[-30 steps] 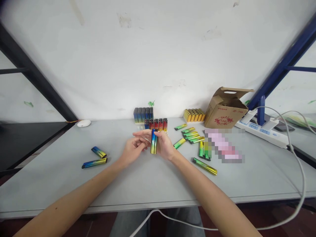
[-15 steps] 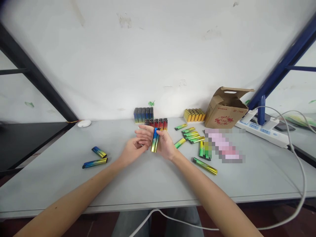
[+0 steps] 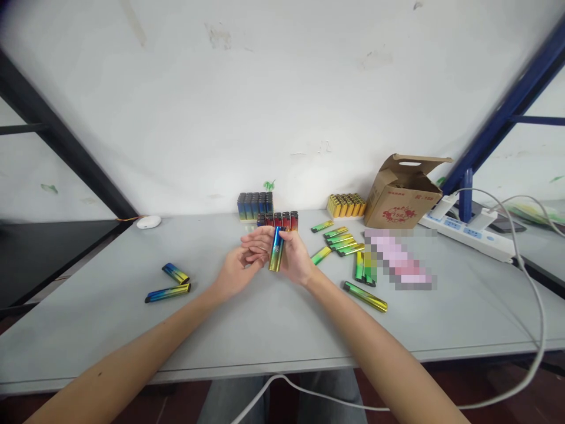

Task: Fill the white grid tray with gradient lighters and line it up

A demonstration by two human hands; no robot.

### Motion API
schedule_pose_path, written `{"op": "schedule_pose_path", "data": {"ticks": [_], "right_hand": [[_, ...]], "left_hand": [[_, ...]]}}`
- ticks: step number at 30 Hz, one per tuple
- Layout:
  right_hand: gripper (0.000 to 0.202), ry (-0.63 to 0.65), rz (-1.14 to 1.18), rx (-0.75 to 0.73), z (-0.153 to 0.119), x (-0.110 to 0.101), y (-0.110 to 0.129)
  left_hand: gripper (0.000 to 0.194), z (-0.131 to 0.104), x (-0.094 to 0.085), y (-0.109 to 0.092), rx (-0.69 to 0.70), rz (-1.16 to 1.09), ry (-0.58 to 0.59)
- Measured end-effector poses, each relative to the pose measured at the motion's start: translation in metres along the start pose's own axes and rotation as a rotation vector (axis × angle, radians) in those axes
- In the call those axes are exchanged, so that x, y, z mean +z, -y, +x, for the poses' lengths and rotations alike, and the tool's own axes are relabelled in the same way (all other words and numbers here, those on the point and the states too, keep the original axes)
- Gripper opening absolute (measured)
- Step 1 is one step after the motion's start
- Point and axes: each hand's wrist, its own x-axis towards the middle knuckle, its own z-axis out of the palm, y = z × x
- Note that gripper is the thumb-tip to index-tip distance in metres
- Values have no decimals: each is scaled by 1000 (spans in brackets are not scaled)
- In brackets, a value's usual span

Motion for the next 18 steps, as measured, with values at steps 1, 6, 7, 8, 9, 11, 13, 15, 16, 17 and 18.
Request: {"op": "schedule_pose_path", "data": {"ticks": [1,6,7,8,9,11,13,15,16,17,18], "right_hand": [[28,-21,16,-6,0,1,0],[23,-93,66,-31,2,4,-3],[24,-100,65,-27,2,4,-4],[26,-110,60,-22,3,5,-4],[27,-119,55,-15,3,5,-4],[30,-132,45,5,4,6,-5],[31,-132,36,17,4,5,-4],[32,-131,35,25,4,4,-4],[33,-133,40,30,4,2,-4],[33,-135,50,38,4,0,-4],[34,-138,66,46,4,-2,-4]], "left_hand": [[10,-1,1,-1,-11,5,-10],[21,-2,0,-3,24,28,-12],[22,-2,0,-3,44,37,-7],[21,-2,0,-2,65,51,-4],[19,-2,-1,-2,85,66,-3],[17,-2,-1,-1,120,93,-10],[19,-2,-2,0,143,120,-17],[22,-3,-3,1,168,156,-20],[24,-3,-4,2,188,186,-19],[24,-3,-5,2,216,223,-12],[24,-4,-6,3,252,267,-2]]}}
